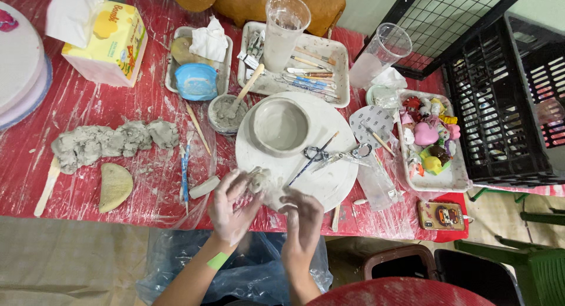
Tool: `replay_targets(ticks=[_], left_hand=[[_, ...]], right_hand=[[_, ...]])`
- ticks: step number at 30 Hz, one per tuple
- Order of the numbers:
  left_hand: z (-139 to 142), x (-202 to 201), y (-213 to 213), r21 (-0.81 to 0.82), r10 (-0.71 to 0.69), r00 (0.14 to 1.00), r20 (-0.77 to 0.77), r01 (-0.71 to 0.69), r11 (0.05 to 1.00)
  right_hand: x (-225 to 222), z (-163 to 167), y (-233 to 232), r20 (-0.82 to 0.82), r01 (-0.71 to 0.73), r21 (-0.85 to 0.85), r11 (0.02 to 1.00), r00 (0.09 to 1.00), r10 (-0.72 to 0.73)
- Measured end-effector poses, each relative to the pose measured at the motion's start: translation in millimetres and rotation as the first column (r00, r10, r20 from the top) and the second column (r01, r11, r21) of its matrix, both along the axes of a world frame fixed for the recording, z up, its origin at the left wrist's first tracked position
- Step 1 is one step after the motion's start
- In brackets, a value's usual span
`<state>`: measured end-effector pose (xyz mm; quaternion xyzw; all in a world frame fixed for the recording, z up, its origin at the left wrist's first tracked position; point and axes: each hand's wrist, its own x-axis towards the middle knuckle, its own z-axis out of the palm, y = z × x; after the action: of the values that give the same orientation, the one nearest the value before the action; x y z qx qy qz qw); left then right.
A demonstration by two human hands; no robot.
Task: The person pinches and shapes a small piece of clay by hand over a work table, occasionally dipping a brush into a slip bowl to apply liquid to the clay while forming it next to a clay bowl on a bat. They repeatedly rotate and press the clay piece, working it into a rounded form.
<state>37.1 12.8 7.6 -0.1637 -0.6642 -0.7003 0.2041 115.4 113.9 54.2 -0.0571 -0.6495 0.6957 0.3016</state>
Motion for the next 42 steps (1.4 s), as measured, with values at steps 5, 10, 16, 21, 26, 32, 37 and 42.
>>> replay_targets(ticks=[5,10,16,21,26,32,37,42], left_hand=[[0,7,-5,0.423,-0.442,0.864,0.241,0.317,0.849],[8,4,-11,0.126,-0.386,0.921,0.061,0.376,0.918],[27,-1,-15,-0.139,-0.266,0.964,-0.011,0.262,0.955],[44,17,-18,-0.372,0.032,0.994,-0.106,-0.069,0.926],[48,19,-16,-0.506,0.143,0.945,-0.294,-0.281,0.815],[47,22,-17,-0.554,0.222,0.882,-0.415,-0.439,0.707],[45,23,-17,-0.597,0.241,0.856,-0.457,-0.496,0.631],[45,23,-20,-0.592,0.241,0.840,-0.486,-0.519,0.616]], right_hand=[[-17,-6,11,0.103,-0.203,-0.243,0.949,0.967,0.233],[-25,-14,19,0.030,-0.322,-0.517,0.793,0.919,0.393],[-28,-12,15,0.081,-0.224,-0.462,0.858,0.953,0.292],[-29,-3,6,0.081,-0.125,-0.366,0.922,0.983,0.166],[-30,3,1,0.017,-0.145,-0.333,0.932,0.987,0.159],[-30,4,-3,-0.030,-0.120,-0.269,0.956,0.993,0.116],[-31,3,-5,-0.033,-0.076,-0.191,0.979,0.997,0.070],[-30,4,-10,-0.026,-0.048,-0.168,0.985,0.999,0.044]])
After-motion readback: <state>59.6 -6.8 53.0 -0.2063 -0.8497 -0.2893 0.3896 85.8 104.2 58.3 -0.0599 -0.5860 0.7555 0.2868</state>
